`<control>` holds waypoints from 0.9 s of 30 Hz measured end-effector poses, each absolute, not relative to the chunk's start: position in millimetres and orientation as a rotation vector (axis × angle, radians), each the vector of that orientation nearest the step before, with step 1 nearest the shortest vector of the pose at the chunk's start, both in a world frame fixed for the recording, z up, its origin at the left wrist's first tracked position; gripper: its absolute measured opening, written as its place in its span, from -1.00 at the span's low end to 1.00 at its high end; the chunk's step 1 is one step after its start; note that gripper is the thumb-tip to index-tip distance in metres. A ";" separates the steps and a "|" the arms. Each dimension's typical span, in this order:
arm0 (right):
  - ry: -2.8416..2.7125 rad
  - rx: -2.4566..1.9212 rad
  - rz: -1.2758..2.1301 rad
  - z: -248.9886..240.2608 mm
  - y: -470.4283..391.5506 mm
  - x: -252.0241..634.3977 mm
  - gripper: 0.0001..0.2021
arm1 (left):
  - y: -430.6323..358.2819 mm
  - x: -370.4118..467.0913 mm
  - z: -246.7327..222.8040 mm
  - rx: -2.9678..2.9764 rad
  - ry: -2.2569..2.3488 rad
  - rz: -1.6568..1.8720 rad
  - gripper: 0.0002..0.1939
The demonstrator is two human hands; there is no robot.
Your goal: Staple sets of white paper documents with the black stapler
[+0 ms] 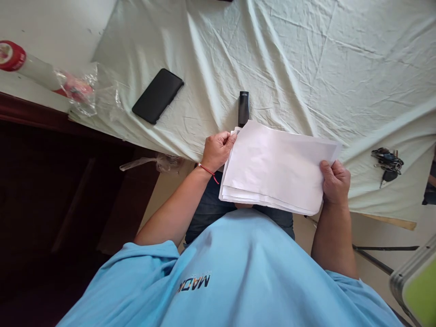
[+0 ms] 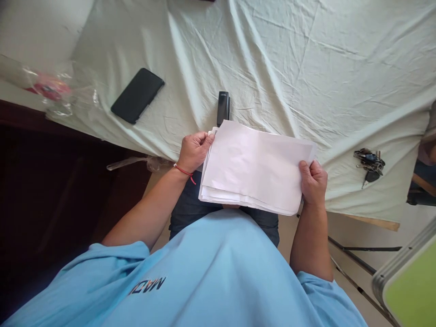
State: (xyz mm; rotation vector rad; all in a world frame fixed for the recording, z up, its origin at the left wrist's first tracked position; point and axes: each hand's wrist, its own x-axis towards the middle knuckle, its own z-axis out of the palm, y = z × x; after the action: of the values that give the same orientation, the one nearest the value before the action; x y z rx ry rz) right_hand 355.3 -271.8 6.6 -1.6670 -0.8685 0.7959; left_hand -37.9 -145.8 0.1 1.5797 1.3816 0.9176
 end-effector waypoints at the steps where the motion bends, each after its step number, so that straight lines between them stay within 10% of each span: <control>1: -0.859 -1.679 0.770 5.5 -271.2 355.6 -0.40 | -145.8 -38.0 0.0 1.581 1.376 0.928 -0.36; 27: -0.603 -1.638 0.997 22.7 -262.4 321.9 -0.43 | -154.1 -42.2 -2.7 1.221 1.126 1.096 -0.15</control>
State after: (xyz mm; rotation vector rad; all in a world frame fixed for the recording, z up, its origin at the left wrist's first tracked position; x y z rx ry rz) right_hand 321.9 -262.4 22.7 -1.6380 -0.6035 0.9973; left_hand -42.2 -154.1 -2.7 1.2212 1.1262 1.0962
